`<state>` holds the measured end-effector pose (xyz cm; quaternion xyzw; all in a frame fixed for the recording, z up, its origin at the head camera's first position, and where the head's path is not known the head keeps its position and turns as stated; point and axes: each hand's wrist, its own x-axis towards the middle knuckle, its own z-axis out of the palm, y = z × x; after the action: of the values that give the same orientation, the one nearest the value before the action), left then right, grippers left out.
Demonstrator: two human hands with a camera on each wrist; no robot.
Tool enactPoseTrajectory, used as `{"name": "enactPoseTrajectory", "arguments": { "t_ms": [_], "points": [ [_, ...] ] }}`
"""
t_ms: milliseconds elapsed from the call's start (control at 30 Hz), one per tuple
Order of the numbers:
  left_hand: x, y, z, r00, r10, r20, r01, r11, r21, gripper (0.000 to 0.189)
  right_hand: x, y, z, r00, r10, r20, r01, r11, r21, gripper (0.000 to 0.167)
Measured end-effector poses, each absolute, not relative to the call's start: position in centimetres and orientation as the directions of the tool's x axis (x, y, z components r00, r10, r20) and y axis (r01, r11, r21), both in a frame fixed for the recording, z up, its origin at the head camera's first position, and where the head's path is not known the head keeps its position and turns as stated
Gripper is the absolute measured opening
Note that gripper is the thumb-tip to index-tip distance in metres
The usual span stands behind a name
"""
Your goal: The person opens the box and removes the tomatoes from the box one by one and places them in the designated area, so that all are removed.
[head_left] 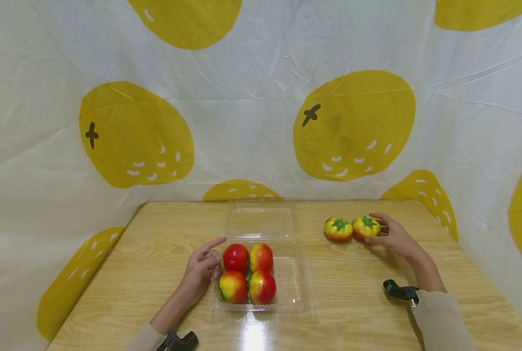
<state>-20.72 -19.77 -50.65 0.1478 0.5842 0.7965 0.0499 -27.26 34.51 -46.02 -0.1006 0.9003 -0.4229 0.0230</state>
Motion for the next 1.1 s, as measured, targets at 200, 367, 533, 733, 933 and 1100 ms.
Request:
{"name": "enactPoseTrajectory", "arguments": {
  "t_ms": [200,367,533,733,933,1100],
  "points": [
    [-20.8,-19.7,-50.5,-0.952,0.251,0.178,0.092,-0.318,0.944,0.05,-27.4,34.6,-45.9,-0.979,-0.199,0.042,-0.157,0.607,-0.779,0.087],
    [-20.8,-19.6,-50.4,-0.953,0.248,0.177,0.091,-0.323,0.942,0.051,-27.5,34.8,-45.9,-0.98,-0.194,0.053,-0.162,0.606,-0.779,0.085],
    [-20.9,-19.5,-50.4,-0.951,0.253,0.178,0.089,-0.326,0.941,0.051,-27.3,34.8,-45.4,-0.976,-0.197,0.09,-0.191,0.592,-0.783,0.083],
    [-20.9,-19.5,-50.4,-0.95,0.256,0.182,0.089,-0.335,0.938,0.052,-26.8,34.8,-44.3,-0.97,-0.214,0.116,-0.222,0.588,-0.778,0.081],
    [-20.8,-19.6,-50.5,-0.948,0.259,0.186,0.092,-0.337,0.937,0.051,-26.4,34.6,-43.0,-0.959,-0.232,0.165,-0.274,0.599,-0.752,0.08],
    [-20.8,-19.8,-50.6,-0.948,0.259,0.185,0.094,-0.328,0.94,0.05,-26.1,34.1,-42.2,-0.954,-0.238,0.182,-0.291,0.596,-0.749,0.081]
  ]
}}
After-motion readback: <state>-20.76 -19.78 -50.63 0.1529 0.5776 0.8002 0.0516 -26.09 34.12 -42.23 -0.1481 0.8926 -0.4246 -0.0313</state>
